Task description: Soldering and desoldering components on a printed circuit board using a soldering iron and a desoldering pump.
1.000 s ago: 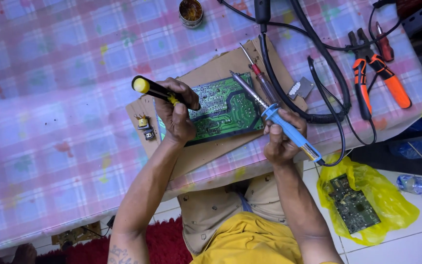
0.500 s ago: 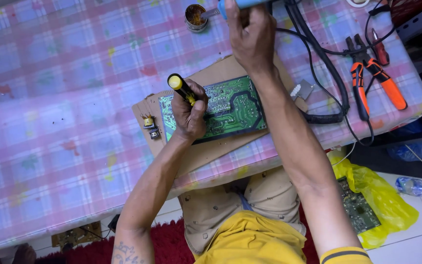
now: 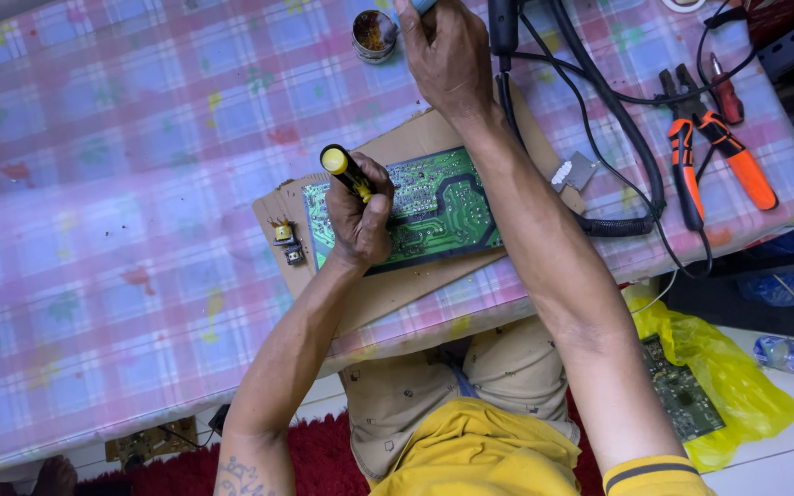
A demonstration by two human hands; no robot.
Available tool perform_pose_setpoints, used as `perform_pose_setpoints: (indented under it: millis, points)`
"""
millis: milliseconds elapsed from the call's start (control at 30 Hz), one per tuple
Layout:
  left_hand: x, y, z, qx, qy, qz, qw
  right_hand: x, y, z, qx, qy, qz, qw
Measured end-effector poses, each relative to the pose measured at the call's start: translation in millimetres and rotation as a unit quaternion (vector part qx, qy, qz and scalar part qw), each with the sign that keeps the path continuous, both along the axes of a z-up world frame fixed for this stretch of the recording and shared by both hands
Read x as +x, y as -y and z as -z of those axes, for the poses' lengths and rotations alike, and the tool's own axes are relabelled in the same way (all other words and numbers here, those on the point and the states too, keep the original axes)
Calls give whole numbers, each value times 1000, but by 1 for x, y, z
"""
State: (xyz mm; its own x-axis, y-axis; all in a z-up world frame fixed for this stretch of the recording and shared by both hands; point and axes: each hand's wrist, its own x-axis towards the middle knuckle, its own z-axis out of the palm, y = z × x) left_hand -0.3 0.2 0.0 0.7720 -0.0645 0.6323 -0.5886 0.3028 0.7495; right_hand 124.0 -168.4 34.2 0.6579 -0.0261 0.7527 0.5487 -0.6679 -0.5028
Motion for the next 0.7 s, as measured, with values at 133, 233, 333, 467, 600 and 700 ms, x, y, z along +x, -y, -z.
perform_pose_setpoints:
  millis: [133,233,333,467,600,700]
  points:
    - [1,-3,-4,-23,-26,10,999,-9,2,-3,55,-23,-8,998]
    - [1,-4,-14,-37,-50,-11,998,-50,10,-16,163,-36,-4,986]
    - [-1,-5,-19,-63,-84,-22,994,-119,21,-19,293,-52,-30,954]
    - [13,-8,4,-88,-50,14,995,-192,33,11,379,-10,42,924]
    - [14,-6,8,-88,-58,14,994,-224,33,60,428,10,71,901]
    - [14,-5,7,-79,-48,11,996,-234,25,75,417,26,81,905]
